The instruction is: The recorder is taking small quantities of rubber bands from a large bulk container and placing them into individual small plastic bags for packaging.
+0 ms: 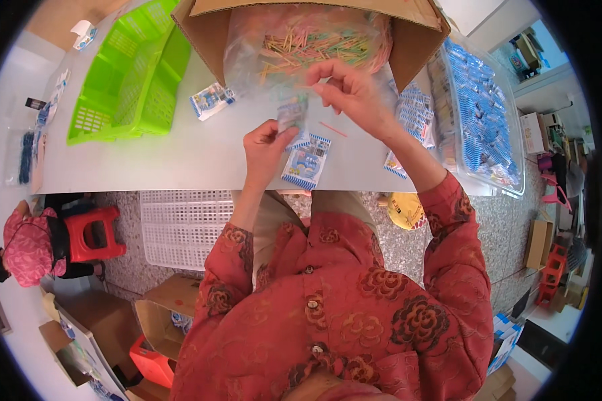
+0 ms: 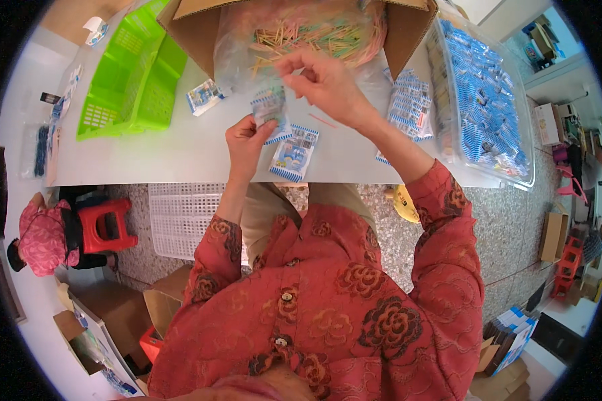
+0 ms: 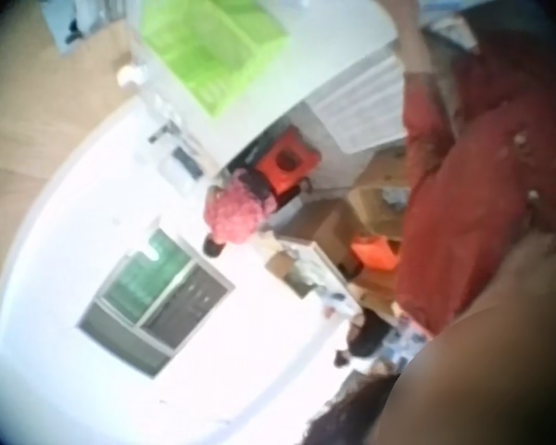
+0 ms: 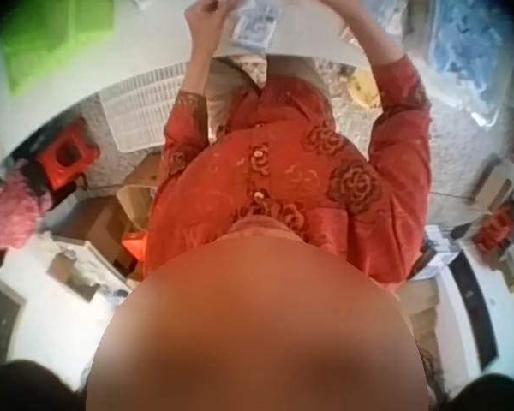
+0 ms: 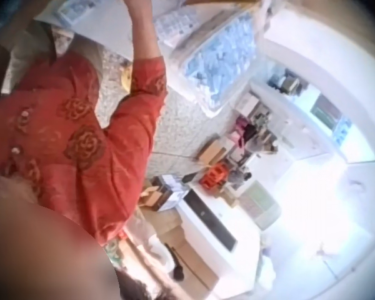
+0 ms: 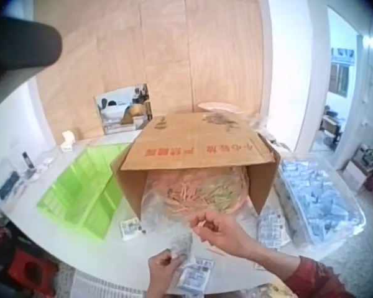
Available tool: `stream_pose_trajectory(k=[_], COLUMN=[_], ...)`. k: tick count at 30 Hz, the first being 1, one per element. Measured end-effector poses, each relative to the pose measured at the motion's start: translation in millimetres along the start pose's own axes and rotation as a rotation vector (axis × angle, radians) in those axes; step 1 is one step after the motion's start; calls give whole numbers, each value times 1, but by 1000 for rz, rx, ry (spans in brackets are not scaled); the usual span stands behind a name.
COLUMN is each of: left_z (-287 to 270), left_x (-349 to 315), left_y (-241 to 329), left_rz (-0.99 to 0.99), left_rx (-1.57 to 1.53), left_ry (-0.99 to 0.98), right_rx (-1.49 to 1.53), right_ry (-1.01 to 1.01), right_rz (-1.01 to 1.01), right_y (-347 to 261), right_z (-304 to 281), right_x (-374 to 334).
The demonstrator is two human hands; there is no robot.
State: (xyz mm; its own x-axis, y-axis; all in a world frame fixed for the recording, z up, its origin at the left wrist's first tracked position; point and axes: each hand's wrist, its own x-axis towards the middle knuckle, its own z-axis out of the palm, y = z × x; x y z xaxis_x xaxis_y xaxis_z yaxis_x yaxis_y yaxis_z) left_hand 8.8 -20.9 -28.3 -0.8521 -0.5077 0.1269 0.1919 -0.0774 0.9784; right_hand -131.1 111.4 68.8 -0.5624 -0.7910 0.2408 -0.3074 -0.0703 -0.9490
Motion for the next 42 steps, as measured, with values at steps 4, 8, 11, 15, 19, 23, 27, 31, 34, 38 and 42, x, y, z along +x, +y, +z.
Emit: stream_pose_trajectory(k=[4, 8, 11, 15, 19, 23, 27, 31, 34, 38, 42], left_z=[-10, -25, -37, -34, -35, -39, -34, -32, -30, -33, -37], left_x=[-4, -15, -17, -23, -27, -32, -32, -33, -36, -40, -41], left_y=[4, 10, 17, 16, 15, 15, 15, 4, 6, 13, 21], left_rz=[-9, 60, 77, 69, 71, 88, 94, 105, 91, 93, 99], left_rx=[-71, -71, -53, -77, -59, -19, 11, 48, 58, 91, 55], left_ry=[96, 129, 124, 119, 91, 59, 62, 45, 44, 50, 106], right_rx=[-313, -789, -911, -1017, -1065, -649, 34, 143, -3, -124, -297], right_ry=[35, -139, -191, -276, -220, -94, 100, 29, 16, -38, -154], right_rz=[-62, -69, -34, 45, -35, -16, -177, -247, -343, -261, -393], right_y=[41, 85, 101, 110, 113, 56, -3, -33, -33, -36, -24], right_z=[-21, -18, -10, -7, -5, -4, 6, 27, 41, 54, 61], right_x=[-7, -30, -36, -32, -29, -15, -3, -1, -3, -5, 5])
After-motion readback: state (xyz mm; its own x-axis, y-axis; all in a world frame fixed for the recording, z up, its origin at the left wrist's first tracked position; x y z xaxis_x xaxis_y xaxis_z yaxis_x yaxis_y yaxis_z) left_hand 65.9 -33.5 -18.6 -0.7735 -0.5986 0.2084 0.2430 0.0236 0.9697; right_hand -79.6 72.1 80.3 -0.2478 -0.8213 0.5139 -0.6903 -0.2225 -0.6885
